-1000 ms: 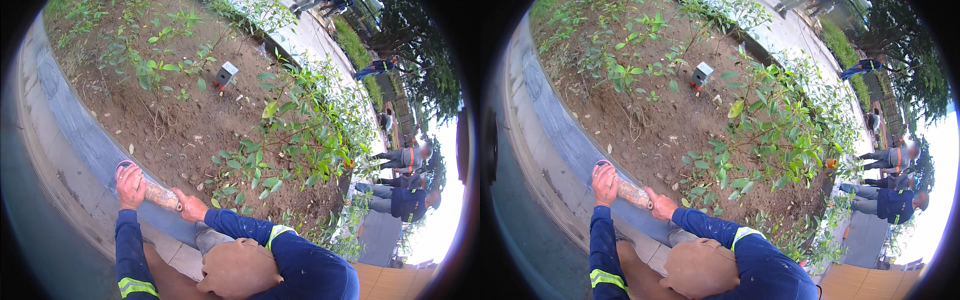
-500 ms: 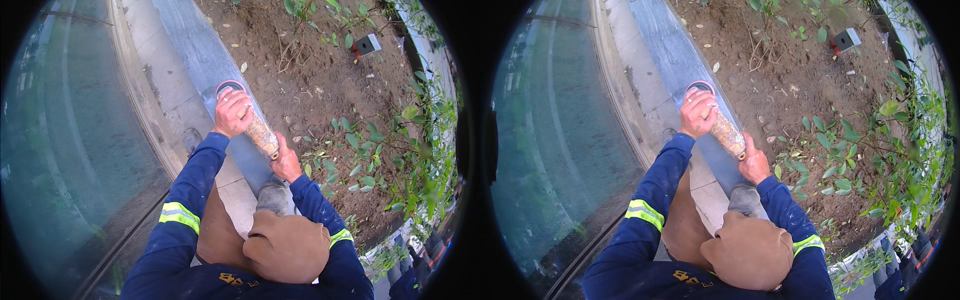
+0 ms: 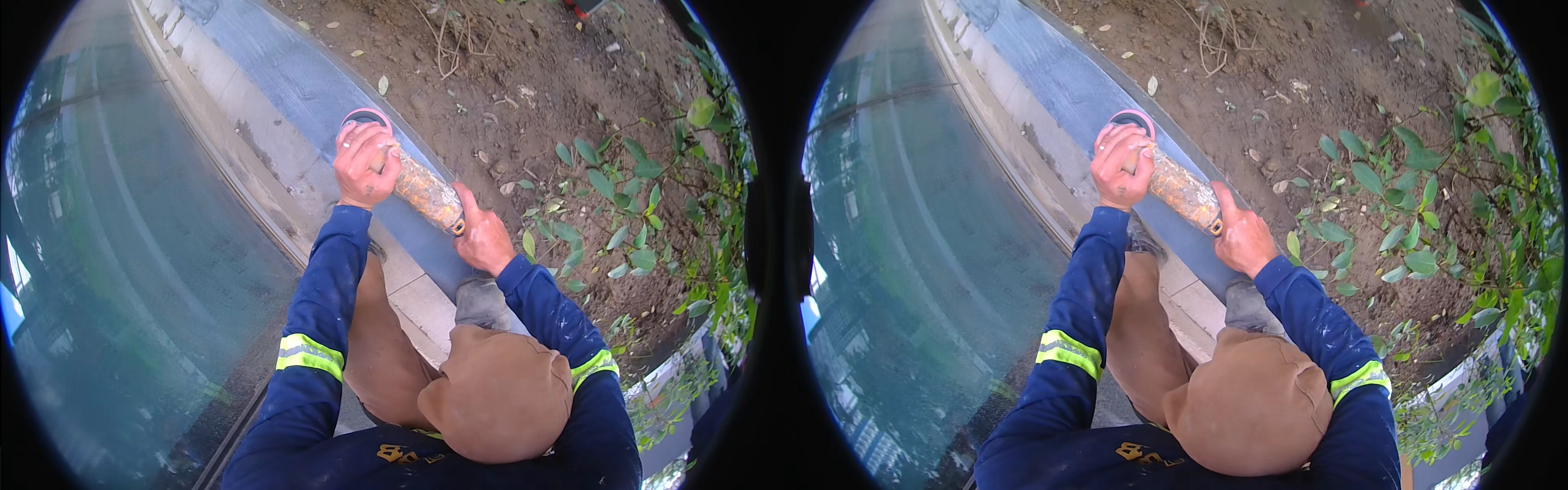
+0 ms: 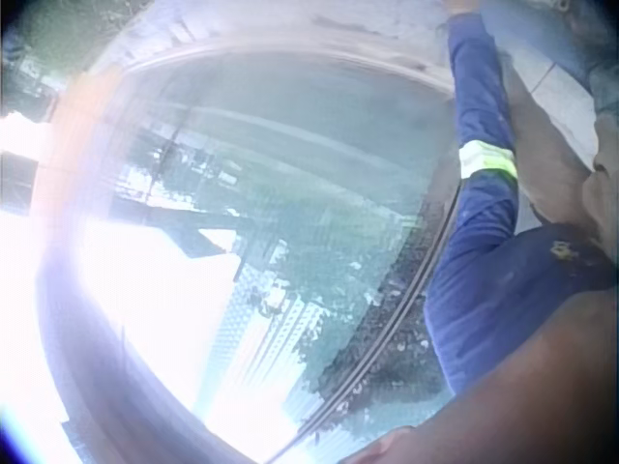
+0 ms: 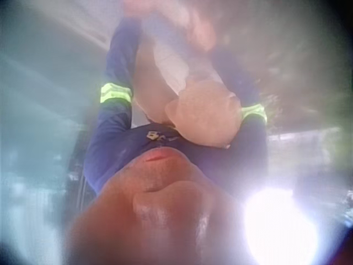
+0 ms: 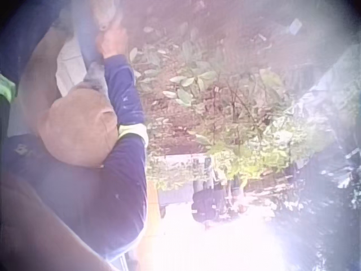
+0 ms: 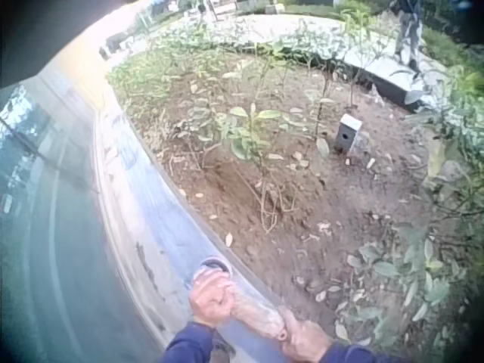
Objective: The person uses a handheld angle grinder to smooth a concrete curb edge. They hold the tool with both hands and move it along the curb surface, generating dust as they work.
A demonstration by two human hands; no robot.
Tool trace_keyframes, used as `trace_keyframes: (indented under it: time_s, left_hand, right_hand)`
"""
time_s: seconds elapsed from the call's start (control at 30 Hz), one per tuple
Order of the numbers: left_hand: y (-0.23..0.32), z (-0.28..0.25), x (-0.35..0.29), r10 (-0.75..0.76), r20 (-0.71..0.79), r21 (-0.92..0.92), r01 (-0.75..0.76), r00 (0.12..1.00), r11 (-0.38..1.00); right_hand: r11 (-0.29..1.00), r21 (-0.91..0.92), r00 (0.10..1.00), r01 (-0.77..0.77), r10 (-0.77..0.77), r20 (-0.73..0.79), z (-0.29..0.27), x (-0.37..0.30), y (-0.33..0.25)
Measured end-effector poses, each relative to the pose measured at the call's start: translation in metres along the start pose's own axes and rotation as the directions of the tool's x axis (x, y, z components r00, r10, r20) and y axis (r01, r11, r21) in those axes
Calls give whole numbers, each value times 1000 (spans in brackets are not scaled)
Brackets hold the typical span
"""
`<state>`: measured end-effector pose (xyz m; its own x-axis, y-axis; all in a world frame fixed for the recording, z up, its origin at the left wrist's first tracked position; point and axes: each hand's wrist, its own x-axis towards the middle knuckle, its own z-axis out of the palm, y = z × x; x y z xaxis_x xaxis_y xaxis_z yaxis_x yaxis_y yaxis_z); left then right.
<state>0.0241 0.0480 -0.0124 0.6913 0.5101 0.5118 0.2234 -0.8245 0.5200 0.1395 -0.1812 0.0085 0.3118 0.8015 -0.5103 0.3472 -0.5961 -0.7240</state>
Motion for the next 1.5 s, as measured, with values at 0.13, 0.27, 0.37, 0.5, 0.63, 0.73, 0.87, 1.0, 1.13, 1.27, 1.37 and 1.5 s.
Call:
trace_keyframes:
  time_s: [0.13,0.27,0.37,0.5,0.63,0.73,0.87,1.0,1.13,1.27,1.37,1.5]
  left_hand:
    - [5,-8,-8,-26,22,-14,26,999,1000]
    - [3,-5,-3,-17,39,-11,18,999,1000]
    - [-1,0,5,-3,24,-31,4,1000,1000]
    - [-4,5,12,7,31,-59,-5,999,998]
    - [6,6,9,-11,58,-61,14,998,998]
    - [14,6,8,-16,77,-64,21,997,998]
    - [8,8,13,3,53,-74,1,999,997]
    - [8,17,18,18,30,-102,-15,999,995]
    - [17,15,12,-3,37,-80,6,999,997]
    - [18,13,6,-7,35,-94,11,999,995]
    - [19,20,11,10,27,-106,-7,1000,994]
    - [19,24,14,42,20,-111,-39,999,993]
  right_hand:
    - [1000,0,999,-4,4,50,-4,-8,-8]
    - [1000,11,1000,12,-12,-2,-3,-6,-7]
    - [998,26,996,49,-47,-75,2,-1,-3]
    - [1000,22,998,12,-11,-62,-6,0,-6]
    - [999,45,998,1,1,-55,-9,-8,-3]
    - [998,14,998,-62,61,7,-14,-14,-5]
    - [999,34,998,-7,9,-61,-10,-8,-2]
    - [999,23,997,-48,50,-66,-18,-8,-3]
    - [995,24,996,-93,94,-15,-21,-16,-4]
    - [997,49,997,-62,64,-34,-18,-20,-1]
    - [996,35,995,-85,87,-50,-18,-21,1]
    - [998,35,995,-55,57,-82,-19,-21,8]
